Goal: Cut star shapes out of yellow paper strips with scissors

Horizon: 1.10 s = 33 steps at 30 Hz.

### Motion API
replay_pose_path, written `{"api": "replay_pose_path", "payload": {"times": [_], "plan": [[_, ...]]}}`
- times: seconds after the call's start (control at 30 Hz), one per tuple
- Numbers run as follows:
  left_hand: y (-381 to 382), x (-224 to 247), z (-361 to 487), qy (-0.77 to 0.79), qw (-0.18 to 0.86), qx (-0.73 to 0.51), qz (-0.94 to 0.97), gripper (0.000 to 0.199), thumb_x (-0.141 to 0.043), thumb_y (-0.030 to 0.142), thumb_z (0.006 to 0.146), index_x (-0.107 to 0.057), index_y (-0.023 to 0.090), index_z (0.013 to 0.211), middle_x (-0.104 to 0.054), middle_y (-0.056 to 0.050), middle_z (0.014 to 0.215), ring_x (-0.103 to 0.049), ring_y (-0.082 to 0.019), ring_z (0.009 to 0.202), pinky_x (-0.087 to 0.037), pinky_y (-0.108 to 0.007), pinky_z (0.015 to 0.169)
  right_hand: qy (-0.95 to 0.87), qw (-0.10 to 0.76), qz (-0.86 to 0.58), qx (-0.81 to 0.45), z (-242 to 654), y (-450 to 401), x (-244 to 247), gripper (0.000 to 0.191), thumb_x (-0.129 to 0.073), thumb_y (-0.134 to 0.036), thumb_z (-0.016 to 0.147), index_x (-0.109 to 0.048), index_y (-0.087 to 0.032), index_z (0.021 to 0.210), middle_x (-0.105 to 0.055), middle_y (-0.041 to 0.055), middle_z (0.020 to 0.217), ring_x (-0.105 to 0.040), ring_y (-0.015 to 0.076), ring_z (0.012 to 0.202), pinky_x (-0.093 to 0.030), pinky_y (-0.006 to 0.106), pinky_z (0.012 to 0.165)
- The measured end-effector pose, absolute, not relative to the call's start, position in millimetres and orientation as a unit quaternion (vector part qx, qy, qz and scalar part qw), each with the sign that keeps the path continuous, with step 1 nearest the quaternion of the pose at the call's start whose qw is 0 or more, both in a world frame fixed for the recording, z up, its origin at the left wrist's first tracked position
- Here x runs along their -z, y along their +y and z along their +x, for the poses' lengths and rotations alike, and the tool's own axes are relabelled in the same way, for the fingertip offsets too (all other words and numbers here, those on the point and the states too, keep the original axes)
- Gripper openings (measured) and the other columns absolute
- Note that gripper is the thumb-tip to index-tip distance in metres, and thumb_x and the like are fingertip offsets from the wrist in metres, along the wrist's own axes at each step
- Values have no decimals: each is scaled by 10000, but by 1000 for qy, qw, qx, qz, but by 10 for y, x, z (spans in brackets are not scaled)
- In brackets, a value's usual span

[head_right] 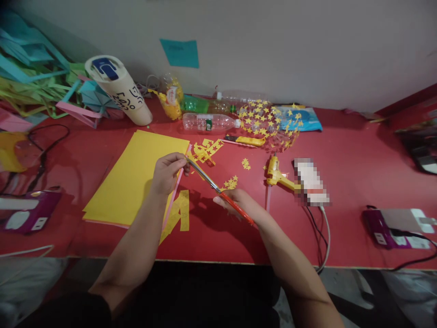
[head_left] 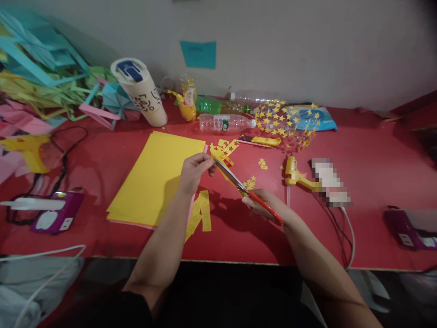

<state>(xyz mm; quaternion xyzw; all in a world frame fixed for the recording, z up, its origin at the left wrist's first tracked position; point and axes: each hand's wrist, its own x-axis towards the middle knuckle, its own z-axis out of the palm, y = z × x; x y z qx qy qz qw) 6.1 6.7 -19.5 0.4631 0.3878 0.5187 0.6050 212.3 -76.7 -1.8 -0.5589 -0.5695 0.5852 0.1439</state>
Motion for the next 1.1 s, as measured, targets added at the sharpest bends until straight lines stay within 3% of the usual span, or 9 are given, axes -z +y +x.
{"api": "replay_pose_path", "payload": {"times": [0.53,0.8,1.1], "plan": [[77,222,76,389,571,-540,481,69,-632,207,641,-601,174,588,-535,30,539,-490,-77,505,-427,-229,518,-545,160,-564,-599,2118,-772,21,532,-573,-689,718,-387,-204,607,-445,-54,480,-391,57,359,-312,189,332],[58,276,112,404,507,-563,513,105,-638,227,666,-575,194,587,-549,-22,943,-524,-157,964,-434,-312,855,-542,169,-544,-618,2098,-752,103,538,-569,-709,700,-390,-211,603,-405,-80,442,-373,55,310,-303,195,314],[33,315,147,373,532,-570,504,136,-611,197,705,-547,205,586,-464,15,648,-426,-107,634,-402,-265,623,-558,192,-514,-623,2057,-775,162,499,-525,-671,762,-415,-202,634,-447,-64,489,-369,49,345,-305,194,345]]}}
